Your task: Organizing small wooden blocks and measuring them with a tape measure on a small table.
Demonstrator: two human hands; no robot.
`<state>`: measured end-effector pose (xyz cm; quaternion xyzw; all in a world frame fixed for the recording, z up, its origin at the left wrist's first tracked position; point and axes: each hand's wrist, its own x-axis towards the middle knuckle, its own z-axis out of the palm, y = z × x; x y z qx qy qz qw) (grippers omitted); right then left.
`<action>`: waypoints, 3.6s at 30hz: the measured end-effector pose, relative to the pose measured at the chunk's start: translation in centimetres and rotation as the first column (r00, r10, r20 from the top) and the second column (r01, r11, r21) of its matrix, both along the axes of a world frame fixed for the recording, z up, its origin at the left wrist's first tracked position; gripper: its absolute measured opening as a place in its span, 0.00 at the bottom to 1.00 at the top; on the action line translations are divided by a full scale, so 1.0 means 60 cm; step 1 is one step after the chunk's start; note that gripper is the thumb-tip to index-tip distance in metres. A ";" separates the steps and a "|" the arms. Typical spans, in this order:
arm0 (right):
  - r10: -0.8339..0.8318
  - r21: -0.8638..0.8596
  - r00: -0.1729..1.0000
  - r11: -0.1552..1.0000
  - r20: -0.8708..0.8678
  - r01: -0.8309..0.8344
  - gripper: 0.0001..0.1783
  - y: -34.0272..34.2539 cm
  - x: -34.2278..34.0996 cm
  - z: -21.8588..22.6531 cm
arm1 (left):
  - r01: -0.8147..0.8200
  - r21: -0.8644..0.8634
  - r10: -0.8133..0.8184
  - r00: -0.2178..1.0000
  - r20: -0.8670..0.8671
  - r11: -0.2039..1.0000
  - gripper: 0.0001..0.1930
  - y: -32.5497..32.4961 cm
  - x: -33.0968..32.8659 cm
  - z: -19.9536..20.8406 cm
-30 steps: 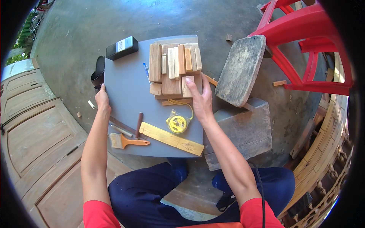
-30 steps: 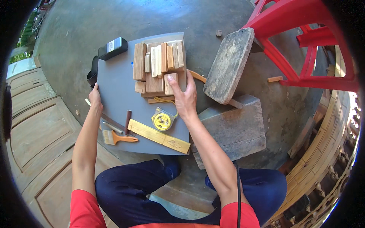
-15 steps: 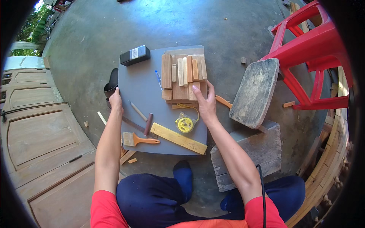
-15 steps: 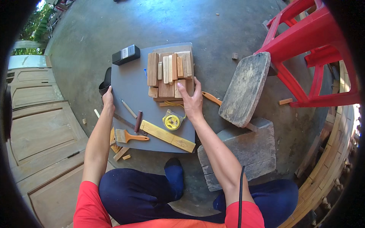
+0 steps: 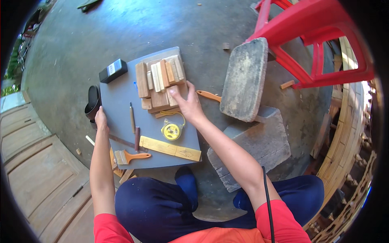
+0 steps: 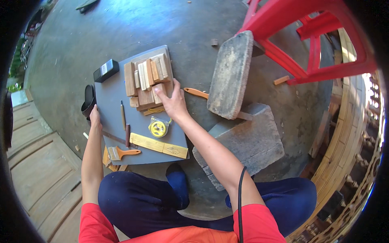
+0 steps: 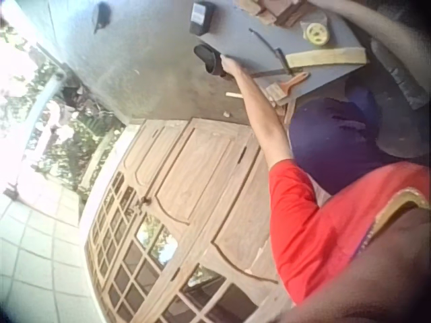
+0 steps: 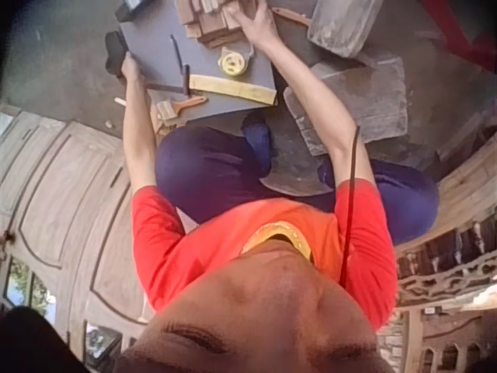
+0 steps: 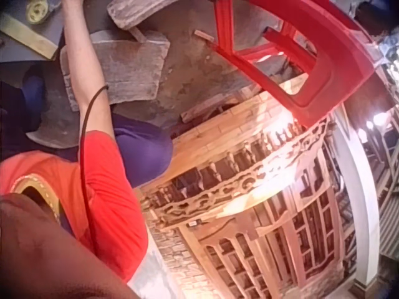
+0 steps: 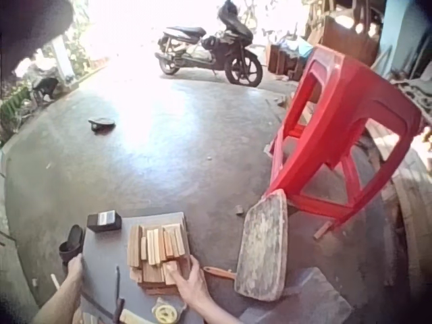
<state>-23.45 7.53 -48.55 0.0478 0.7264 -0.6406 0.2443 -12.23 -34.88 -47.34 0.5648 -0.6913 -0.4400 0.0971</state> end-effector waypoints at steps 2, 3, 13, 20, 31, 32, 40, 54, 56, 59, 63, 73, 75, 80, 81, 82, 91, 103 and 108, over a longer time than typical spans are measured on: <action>-0.012 0.021 0.999 1.000 0.040 0.011 0.59 0.012 -0.001 0.007 | 0.053 -0.029 -0.051 0.998 0.042 0.998 0.27 0.033 -0.018 0.013; -0.011 0.199 1.000 0.980 0.006 0.009 0.54 0.022 0.000 0.009 | 0.132 -0.321 -0.051 0.967 0.248 0.938 0.26 0.076 -0.036 0.027; -0.265 -0.150 0.606 0.960 -0.750 0.235 0.07 0.325 0.017 0.232 | 0.882 0.191 -0.899 0.439 -0.004 0.430 0.18 0.536 -0.115 0.253; -0.085 0.541 0.688 0.551 -0.720 0.635 0.22 0.532 0.083 0.131 | 0.355 0.916 -0.954 0.286 0.086 0.189 0.36 0.617 0.019 0.082; -0.374 0.729 0.919 0.596 -0.121 0.338 0.36 0.627 0.193 0.083 | 0.425 0.873 -0.774 0.626 -0.092 0.239 0.42 0.779 -0.086 0.160; -0.421 0.739 0.892 0.547 -0.164 0.394 0.35 0.629 0.202 0.071 | 0.451 0.860 -0.786 0.609 -0.102 0.238 0.41 0.789 -0.096 0.164; -0.471 0.731 0.837 0.462 -0.277 0.502 0.33 0.641 0.162 0.089 | 0.468 0.863 -0.777 0.610 -0.158 0.191 0.37 0.801 -0.111 0.129; -0.292 0.219 0.855 0.885 -0.429 0.412 0.19 0.317 0.007 0.115 | 0.540 0.609 -0.507 0.825 -0.248 0.580 0.29 0.708 -0.169 0.105; -0.335 0.112 0.868 0.910 -0.367 0.399 0.20 0.322 0.019 0.130 | 0.553 0.539 -0.537 0.818 -0.205 0.636 0.34 0.689 -0.190 0.114; -0.306 -0.164 0.928 0.947 -0.213 0.275 0.24 0.349 0.037 0.187 | 0.538 0.438 -0.460 0.843 -0.278 0.720 0.38 0.662 -0.227 0.145; -0.278 -0.378 0.948 0.904 -0.158 0.202 0.26 0.440 0.062 0.245 | 0.627 0.466 -0.398 0.769 -0.501 0.624 0.36 0.665 -0.258 0.234; -0.065 -0.161 0.998 0.985 0.021 0.068 0.33 0.577 0.091 0.260 | 0.806 0.416 -0.680 0.584 -0.444 0.421 0.19 0.752 -0.295 0.239; 0.110 0.102 0.982 0.987 0.156 -0.126 0.37 0.586 0.098 0.274 | 0.872 0.271 -0.771 0.487 -0.410 0.407 0.19 0.759 -0.309 0.259; -0.060 0.004 0.972 0.998 0.226 0.061 0.40 0.578 0.129 0.309 | 0.894 0.347 -0.798 0.420 -0.432 0.283 0.27 0.794 -0.288 0.310; -0.139 -0.071 0.963 0.985 0.230 0.160 0.39 0.576 0.134 0.310 | 0.889 0.412 -0.804 0.387 -0.451 0.197 0.29 0.793 -0.283 0.313; -0.119 -0.127 0.964 0.980 0.238 0.153 0.37 0.562 0.137 0.330 | 0.860 0.456 -0.744 0.456 -0.488 0.229 0.30 0.795 -0.270 0.307; 0.298 0.437 0.865 0.893 -0.403 -0.104 0.37 0.521 0.099 0.174 | 0.603 0.438 -0.428 0.791 -0.437 0.666 0.32 0.680 -0.152 0.301; 0.693 0.900 0.651 0.435 -0.309 -0.036 0.38 0.438 0.138 0.081 | 0.618 0.228 -0.524 0.771 -0.363 0.752 0.34 0.599 -0.177 0.257; 0.541 0.941 0.799 0.326 -0.262 0.088 0.40 0.609 0.084 0.057 | 0.700 0.311 -0.604 0.713 -0.356 0.643 0.33 0.737 -0.208 0.207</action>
